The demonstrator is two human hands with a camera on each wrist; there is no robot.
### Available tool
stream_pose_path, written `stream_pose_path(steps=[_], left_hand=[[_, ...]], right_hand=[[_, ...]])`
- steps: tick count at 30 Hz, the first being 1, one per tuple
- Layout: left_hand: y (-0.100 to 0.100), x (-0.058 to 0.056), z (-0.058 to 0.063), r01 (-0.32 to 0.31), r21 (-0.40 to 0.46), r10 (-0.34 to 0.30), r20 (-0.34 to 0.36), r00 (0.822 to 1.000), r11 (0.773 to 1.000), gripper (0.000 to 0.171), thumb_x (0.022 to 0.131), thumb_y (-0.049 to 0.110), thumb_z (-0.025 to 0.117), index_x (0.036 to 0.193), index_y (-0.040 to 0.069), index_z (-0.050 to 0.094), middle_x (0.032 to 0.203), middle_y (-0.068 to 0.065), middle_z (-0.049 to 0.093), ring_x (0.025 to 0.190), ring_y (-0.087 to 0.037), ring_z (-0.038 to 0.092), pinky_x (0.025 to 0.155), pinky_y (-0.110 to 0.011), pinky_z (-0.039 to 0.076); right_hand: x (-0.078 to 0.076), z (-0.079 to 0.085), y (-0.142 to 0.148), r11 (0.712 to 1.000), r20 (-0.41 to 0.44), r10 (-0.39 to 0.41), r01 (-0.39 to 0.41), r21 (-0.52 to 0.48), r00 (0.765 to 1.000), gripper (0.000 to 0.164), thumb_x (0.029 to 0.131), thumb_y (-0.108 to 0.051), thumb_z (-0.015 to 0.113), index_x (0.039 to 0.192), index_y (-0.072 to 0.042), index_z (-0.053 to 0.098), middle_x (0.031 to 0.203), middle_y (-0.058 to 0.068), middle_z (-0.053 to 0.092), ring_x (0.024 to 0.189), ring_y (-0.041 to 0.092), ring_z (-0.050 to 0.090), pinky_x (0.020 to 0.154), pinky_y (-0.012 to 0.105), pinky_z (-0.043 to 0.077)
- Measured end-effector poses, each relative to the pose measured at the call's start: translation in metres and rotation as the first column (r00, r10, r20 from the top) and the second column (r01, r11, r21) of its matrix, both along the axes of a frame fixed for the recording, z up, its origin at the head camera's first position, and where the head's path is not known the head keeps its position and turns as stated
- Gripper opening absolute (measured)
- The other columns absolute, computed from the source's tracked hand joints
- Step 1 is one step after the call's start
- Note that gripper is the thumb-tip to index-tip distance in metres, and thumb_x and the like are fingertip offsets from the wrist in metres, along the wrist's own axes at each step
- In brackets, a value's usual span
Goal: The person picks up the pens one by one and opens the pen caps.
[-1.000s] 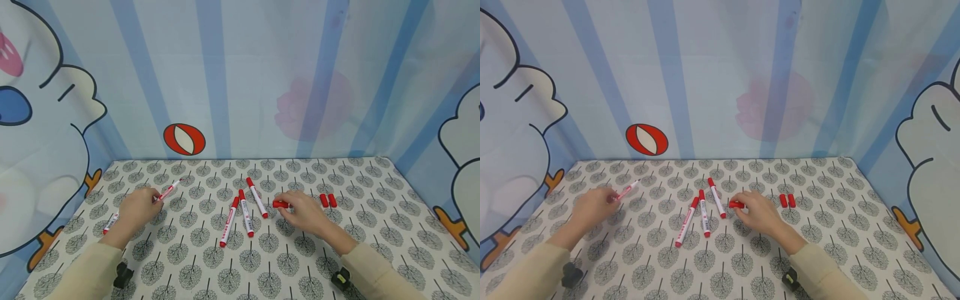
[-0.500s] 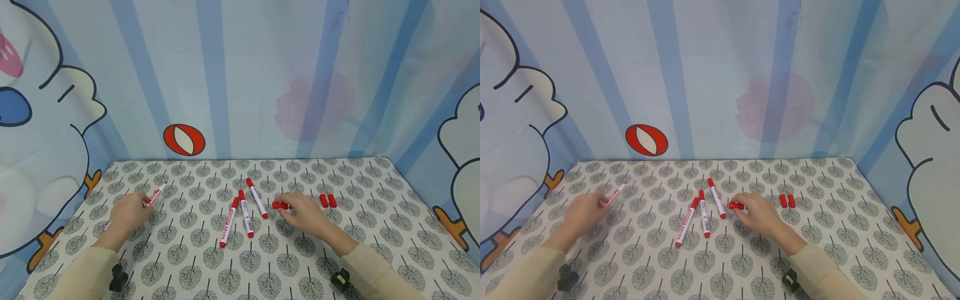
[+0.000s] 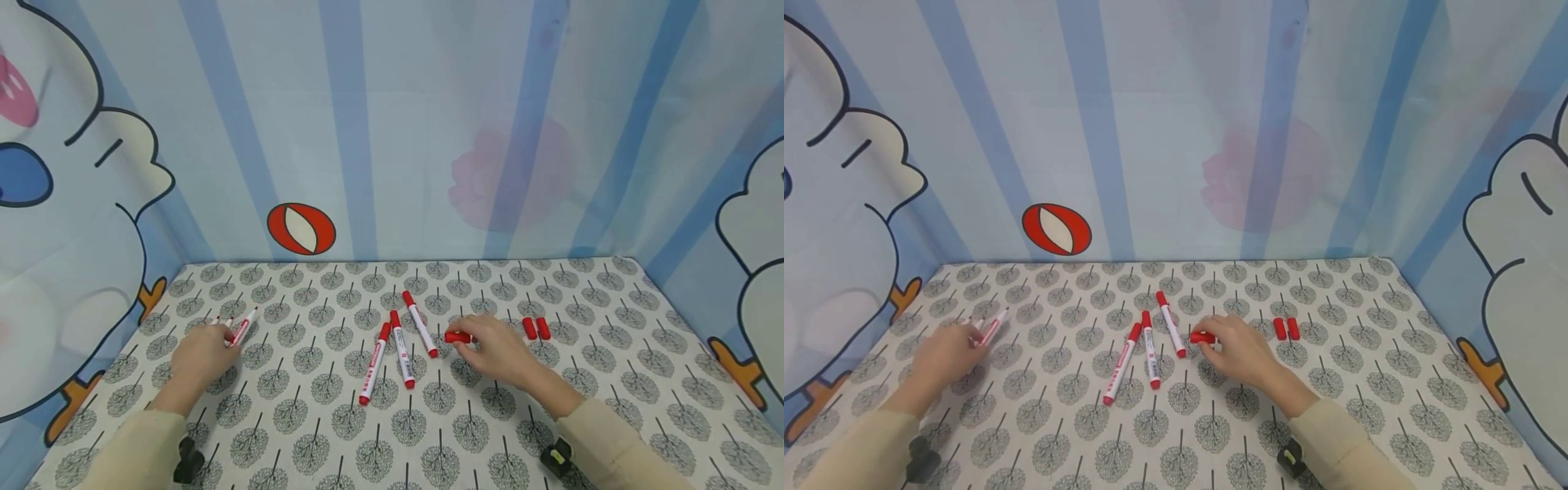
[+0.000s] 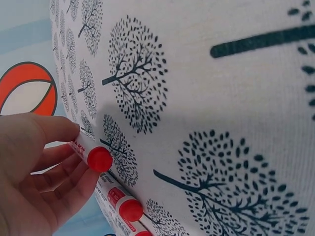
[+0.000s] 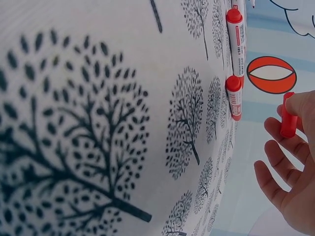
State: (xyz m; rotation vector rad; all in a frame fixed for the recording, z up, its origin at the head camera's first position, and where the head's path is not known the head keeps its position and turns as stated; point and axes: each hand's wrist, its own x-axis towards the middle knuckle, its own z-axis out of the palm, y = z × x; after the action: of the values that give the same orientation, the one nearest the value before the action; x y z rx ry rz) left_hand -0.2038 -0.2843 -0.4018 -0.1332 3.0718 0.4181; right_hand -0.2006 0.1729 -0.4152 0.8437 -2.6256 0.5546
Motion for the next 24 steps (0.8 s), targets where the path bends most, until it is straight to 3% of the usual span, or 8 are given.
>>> stream_pose_path(steps=[4,8,11,24], left_hand=[[0.0005,0.0006,-0.001,-0.005,-0.016,0.005,0.009,1.0,1.0,0.026,0.08,0.017,0.06,0.097,-0.003,0.064,0.07,-0.008,0.06,0.051,-0.017,0.047,0.041,-0.029,0.038],[0.002,0.0022,-0.0005,-0.026,-0.026,0.026,0.025,0.999,0.999,0.011,0.078,0.012,0.059,0.077,0.002,0.063,0.064,-0.008,0.057,0.05,-0.017,0.047,0.041,-0.028,0.036],[0.0035,0.0032,-0.0004,-0.043,-0.035,0.044,0.034,0.998,0.998,0.013,0.077,0.01,0.057,0.065,0.008,0.057,0.058,-0.005,0.051,0.048,-0.017,0.044,0.04,-0.028,0.034],[0.0025,0.0041,-0.0045,-0.066,-0.041,0.067,0.023,0.997,0.997,0.019,0.078,0.009,0.055,0.059,0.009,0.052,0.053,-0.004,0.048,0.045,-0.016,0.042,0.039,-0.027,0.031]], right_hand=[[0.0001,0.0008,-0.0002,1.0,0.004,0.002,-0.002,0.001,1.0,0.024,0.078,-0.015,0.069,0.101,-0.019,0.067,0.097,-0.005,0.067,0.083,0.01,0.059,0.068,0.025,0.048],[0.0006,0.001,-0.0001,1.0,0.007,0.003,-0.003,0.003,1.0,0.023,0.078,-0.015,0.069,0.101,-0.019,0.067,0.096,-0.005,0.067,0.083,0.01,0.058,0.067,0.024,0.048],[0.001,0.0007,0.0001,1.0,0.013,-0.001,0.001,0.009,1.0,0.023,0.079,-0.015,0.068,0.101,-0.02,0.067,0.097,-0.005,0.067,0.084,0.01,0.059,0.067,0.024,0.048],[0.0019,0.0007,0.0006,1.0,-0.005,0.007,-0.007,0.003,1.0,0.024,0.078,-0.014,0.068,0.101,-0.019,0.067,0.097,-0.004,0.067,0.083,0.01,0.059,0.066,0.024,0.048]])
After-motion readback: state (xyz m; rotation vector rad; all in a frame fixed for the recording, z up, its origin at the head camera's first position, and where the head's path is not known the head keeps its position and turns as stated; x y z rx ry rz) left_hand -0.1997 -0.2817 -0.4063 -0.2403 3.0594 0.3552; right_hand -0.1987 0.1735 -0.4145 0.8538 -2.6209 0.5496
